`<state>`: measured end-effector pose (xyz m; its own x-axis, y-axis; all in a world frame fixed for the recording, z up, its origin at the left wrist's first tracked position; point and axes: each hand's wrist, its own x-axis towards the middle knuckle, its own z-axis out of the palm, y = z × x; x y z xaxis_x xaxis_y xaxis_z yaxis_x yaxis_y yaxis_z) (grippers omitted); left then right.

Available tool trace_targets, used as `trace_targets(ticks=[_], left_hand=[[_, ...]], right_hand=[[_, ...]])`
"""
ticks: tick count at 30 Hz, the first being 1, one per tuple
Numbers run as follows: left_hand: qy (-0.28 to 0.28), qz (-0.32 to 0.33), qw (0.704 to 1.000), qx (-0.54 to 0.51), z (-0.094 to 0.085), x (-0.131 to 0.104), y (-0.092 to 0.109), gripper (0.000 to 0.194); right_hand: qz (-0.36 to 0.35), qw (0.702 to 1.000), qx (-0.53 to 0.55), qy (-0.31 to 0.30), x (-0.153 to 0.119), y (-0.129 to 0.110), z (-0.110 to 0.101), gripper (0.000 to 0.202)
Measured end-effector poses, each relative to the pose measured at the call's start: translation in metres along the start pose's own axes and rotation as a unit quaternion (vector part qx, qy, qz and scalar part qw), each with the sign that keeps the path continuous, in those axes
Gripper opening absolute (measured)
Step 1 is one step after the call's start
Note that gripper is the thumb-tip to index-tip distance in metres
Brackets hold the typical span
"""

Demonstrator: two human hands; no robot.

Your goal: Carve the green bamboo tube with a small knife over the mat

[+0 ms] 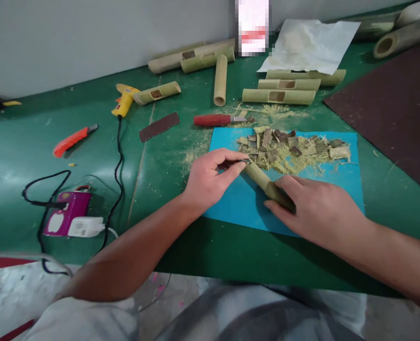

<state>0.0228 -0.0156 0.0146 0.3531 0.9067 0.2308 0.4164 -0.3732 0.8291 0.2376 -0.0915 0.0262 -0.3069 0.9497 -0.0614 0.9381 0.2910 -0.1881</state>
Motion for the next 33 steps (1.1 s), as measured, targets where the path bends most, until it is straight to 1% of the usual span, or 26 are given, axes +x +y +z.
trace_targets(ticks=[3,6,10,13,16,19,21,23,25,27,30,33], left_hand=[[-0.013,-0.053,0.997,-0.057,0.000,-0.002,0.004,0.015],[-0.012,-0.075,0.994,-0.085,-0.001,-0.002,0.006,0.013],[-0.011,-0.085,0.992,-0.089,-0.002,-0.001,0.006,0.023],[-0.007,-0.081,0.992,-0.095,-0.001,-0.002,0.005,0.017],[-0.019,-0.070,0.993,-0.089,0.001,-0.006,0.009,0.014],[-0.019,-0.025,0.996,-0.080,0.002,-0.012,0.017,0.014],[-0.026,0.030,0.997,-0.060,0.003,-0.017,0.023,0.014],[-0.045,0.087,0.994,-0.039,0.003,-0.019,0.027,0.016],[-0.059,0.123,0.990,-0.025,0.004,-0.021,0.028,0.018],[-0.063,0.146,0.987,-0.014,0.004,-0.021,0.028,0.018],[-0.059,0.173,0.983,-0.012,0.005,-0.021,0.027,0.017],[-0.059,0.184,0.981,-0.015,0.005,-0.021,0.027,0.017]], right_hand=[[-0.002,1.000,-0.002,0.014,0.000,0.000,0.001,0.026],[-0.005,1.000,0.000,0.028,-0.001,0.001,0.002,0.027],[-0.005,1.000,-0.002,0.025,0.000,0.002,0.002,0.027],[-0.006,1.000,-0.006,0.024,0.000,0.002,0.002,0.027],[-0.016,0.999,0.009,0.049,-0.001,0.003,0.001,0.028],[-0.037,0.992,0.051,0.113,-0.002,0.003,0.000,0.029],[-0.052,0.983,0.088,0.152,-0.002,0.002,-0.001,0.030],[-0.070,0.974,0.125,0.173,-0.002,0.001,-0.003,0.028],[-0.087,0.968,0.155,0.176,-0.001,0.001,-0.004,0.024],[-0.099,0.963,0.181,0.172,-0.001,0.001,-0.006,0.021],[-0.104,0.958,0.214,0.157,0.001,0.001,-0.007,0.018],[-0.097,0.956,0.233,0.152,0.002,0.001,-0.006,0.017]])
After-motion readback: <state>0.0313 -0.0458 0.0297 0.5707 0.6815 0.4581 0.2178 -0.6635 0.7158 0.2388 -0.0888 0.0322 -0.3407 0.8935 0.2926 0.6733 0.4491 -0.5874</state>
